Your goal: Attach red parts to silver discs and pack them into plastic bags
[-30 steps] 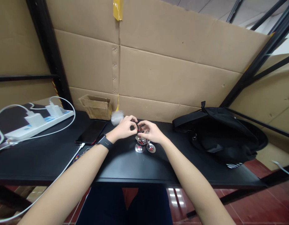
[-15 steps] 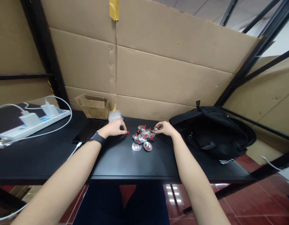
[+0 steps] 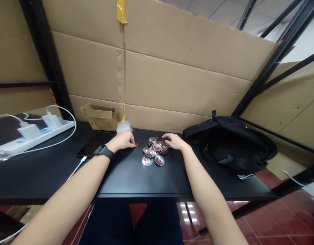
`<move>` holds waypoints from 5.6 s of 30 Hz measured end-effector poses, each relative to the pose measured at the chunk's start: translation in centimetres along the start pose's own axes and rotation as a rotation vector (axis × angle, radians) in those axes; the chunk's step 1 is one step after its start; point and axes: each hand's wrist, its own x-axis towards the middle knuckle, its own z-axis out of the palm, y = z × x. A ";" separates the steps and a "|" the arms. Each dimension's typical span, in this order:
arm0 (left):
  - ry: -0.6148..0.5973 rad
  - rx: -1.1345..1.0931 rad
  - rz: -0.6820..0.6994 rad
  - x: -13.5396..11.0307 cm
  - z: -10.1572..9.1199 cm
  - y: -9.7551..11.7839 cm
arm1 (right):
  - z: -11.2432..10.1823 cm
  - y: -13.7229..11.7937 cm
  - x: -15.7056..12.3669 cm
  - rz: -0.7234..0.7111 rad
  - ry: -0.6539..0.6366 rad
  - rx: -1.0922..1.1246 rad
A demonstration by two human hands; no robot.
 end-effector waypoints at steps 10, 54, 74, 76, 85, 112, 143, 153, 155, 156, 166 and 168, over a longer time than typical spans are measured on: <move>0.037 -0.044 0.004 -0.1 0.2 0.9 | 1.4 -0.9 0.5 -0.007 0.045 -0.095; 0.283 -0.425 0.123 0.1 -0.1 5.9 | 3.2 -7.3 0.7 -0.157 0.021 0.795; 0.067 0.041 0.092 -0.7 -1.3 1.0 | -1.0 4.5 -0.7 0.228 -0.025 0.051; 0.073 0.051 0.086 -0.7 -1.3 1.1 | -1.0 4.5 -0.6 0.221 -0.041 0.047; 0.166 -0.071 0.091 -0.7 -0.8 1.4 | -0.6 2.6 -0.1 0.163 -0.056 -0.035; 0.278 -0.287 0.128 0.3 0.8 5.2 | 1.1 -4.5 0.9 -0.083 0.211 0.570; 0.429 -0.608 -0.056 0.5 0.1 7.3 | 2.7 -8.3 0.5 -0.248 0.053 0.703; 0.381 -0.325 -0.032 0.3 -0.1 6.2 | 3.1 -7.2 0.8 -0.253 0.009 0.693; 0.350 -0.229 -0.052 0.2 -0.3 4.6 | 2.3 -5.9 0.8 -0.206 0.071 0.587; 0.335 -0.187 -0.065 0.1 -0.4 3.7 | 1.8 -5.0 0.8 -0.166 0.115 0.498; 0.134 -0.065 -0.058 -0.3 -0.7 0.6 | -0.5 2.8 -0.4 0.179 -0.033 -0.063; 0.105 -0.051 -0.058 -0.3 -0.8 0.8 | -0.2 3.0 -0.4 0.175 -0.066 -0.063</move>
